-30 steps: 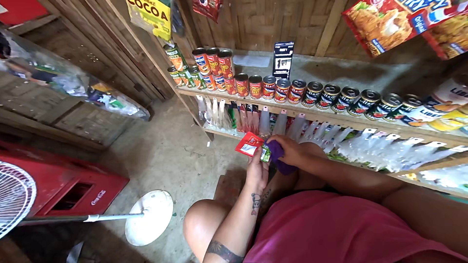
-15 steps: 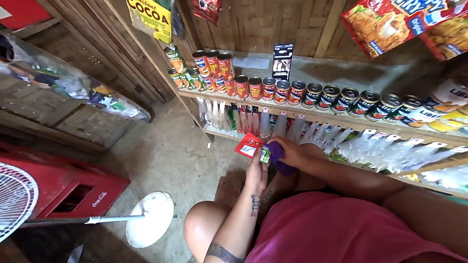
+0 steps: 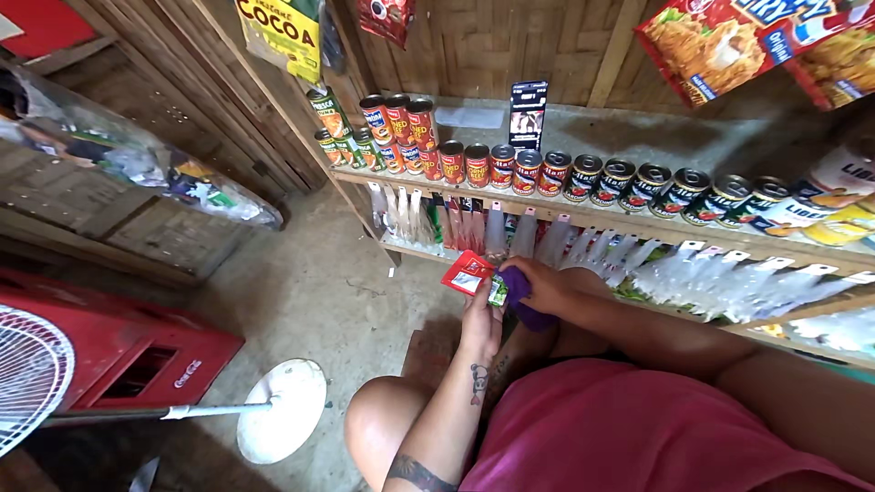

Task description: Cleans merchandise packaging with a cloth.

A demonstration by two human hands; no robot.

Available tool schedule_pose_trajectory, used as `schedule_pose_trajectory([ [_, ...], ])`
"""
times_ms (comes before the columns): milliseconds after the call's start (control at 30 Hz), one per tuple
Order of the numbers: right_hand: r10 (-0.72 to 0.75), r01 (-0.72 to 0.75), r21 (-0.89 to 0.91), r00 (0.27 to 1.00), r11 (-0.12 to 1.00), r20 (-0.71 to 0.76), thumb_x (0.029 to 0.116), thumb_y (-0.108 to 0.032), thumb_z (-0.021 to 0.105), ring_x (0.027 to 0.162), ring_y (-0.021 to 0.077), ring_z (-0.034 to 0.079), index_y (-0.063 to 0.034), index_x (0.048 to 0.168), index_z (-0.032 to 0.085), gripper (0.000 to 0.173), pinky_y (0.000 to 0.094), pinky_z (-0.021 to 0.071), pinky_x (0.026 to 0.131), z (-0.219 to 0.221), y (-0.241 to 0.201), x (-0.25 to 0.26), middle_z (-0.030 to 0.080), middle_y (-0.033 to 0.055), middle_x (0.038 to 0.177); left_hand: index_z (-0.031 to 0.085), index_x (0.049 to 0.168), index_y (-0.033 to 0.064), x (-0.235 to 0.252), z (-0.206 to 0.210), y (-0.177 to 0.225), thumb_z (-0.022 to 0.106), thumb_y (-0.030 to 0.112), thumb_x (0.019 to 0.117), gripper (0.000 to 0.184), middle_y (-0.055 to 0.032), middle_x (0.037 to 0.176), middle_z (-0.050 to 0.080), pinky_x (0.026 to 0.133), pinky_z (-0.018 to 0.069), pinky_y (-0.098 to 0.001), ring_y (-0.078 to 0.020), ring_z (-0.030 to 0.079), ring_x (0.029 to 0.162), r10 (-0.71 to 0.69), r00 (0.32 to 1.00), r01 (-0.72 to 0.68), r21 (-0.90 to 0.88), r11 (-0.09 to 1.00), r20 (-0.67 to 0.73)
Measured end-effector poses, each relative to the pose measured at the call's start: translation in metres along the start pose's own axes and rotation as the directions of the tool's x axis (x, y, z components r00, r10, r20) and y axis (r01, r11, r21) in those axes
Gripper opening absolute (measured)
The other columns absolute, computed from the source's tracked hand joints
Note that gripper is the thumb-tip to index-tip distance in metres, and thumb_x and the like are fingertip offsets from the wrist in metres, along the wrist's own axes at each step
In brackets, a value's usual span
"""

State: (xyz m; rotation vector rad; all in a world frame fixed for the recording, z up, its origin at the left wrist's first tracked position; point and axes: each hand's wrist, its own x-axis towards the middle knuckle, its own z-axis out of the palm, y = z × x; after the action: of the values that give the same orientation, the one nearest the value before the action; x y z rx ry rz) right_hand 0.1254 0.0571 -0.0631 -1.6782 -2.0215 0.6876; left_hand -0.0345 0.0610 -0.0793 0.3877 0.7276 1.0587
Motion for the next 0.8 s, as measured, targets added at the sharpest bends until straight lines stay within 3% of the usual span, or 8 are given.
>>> schedule_pose_trajectory([
  [233,-0.037,0.039,0.023,0.997,0.999,-0.071,0.0858,-0.008,0.076,0.118,0.0379,0.064,-0.0051,0.135,0.059,0.053,0.0570,0.0506,0.101,0.004,0.005,-0.002,0.066,0.0207,0.126,0.040,0.139,0.0025,0.000,0.000,0.001,0.040,0.014,0.1096,0.031,-0.0154,0.114,0.064,0.090,0.0560,-0.0382,-0.0225,0.067,0.100,0.006,1.000,-0.006,0.020,1.000,-0.009],
  [433,-0.002,0.004,0.038,0.999,0.999,-0.049,0.0845,-0.007,0.076,0.119,0.0380,0.063,-0.0055,0.135,0.059,0.053,0.0575,0.0498,0.101,0.003,0.001,-0.002,0.065,0.0206,0.127,0.041,0.138,0.0025,0.000,0.001,-0.001,0.038,0.016,0.1103,0.031,-0.0149,0.113,0.064,0.090,0.0558,-0.0376,-0.0220,0.066,0.100,0.010,1.000,-0.010,0.013,1.000,-0.013],
  [533,0.053,-0.040,0.165,0.996,0.985,-0.076,0.0854,-0.006,0.074,0.121,0.0371,0.062,-0.0055,0.139,0.055,0.057,0.0563,0.0488,0.103,0.006,0.004,-0.002,0.064,0.0218,0.129,0.039,0.141,0.0023,0.000,0.000,-0.001,0.039,0.016,0.1102,0.034,-0.0147,0.118,0.063,0.094,0.0538,-0.0358,-0.0205,0.065,0.106,0.054,0.998,-0.053,0.034,0.998,-0.025],
  [700,0.072,0.003,0.395,0.982,0.919,-0.175,0.0863,-0.005,0.074,0.116,0.0263,0.065,-0.0011,0.139,0.053,0.057,0.0453,0.0529,0.101,0.015,0.003,-0.004,0.066,0.0196,0.125,0.042,0.141,0.0028,0.000,-0.001,-0.001,0.038,0.020,0.1106,0.035,-0.0136,0.122,0.063,0.098,0.0514,-0.0359,-0.0197,0.063,0.110,0.096,0.995,-0.096,0.001,0.995,-0.038],
  [800,0.204,-0.094,0.570,0.970,0.816,-0.133,0.0863,-0.002,0.072,0.116,0.0172,0.063,-0.0021,0.140,0.051,0.058,0.0366,0.0530,0.100,0.019,-0.007,-0.008,0.065,0.0158,0.127,0.040,0.142,0.0033,-0.002,-0.001,-0.002,0.037,0.019,0.1107,0.035,-0.0141,0.122,0.064,0.097,0.0526,-0.0354,-0.0200,0.064,0.110,0.114,0.993,-0.115,-0.036,0.993,-0.022],
])
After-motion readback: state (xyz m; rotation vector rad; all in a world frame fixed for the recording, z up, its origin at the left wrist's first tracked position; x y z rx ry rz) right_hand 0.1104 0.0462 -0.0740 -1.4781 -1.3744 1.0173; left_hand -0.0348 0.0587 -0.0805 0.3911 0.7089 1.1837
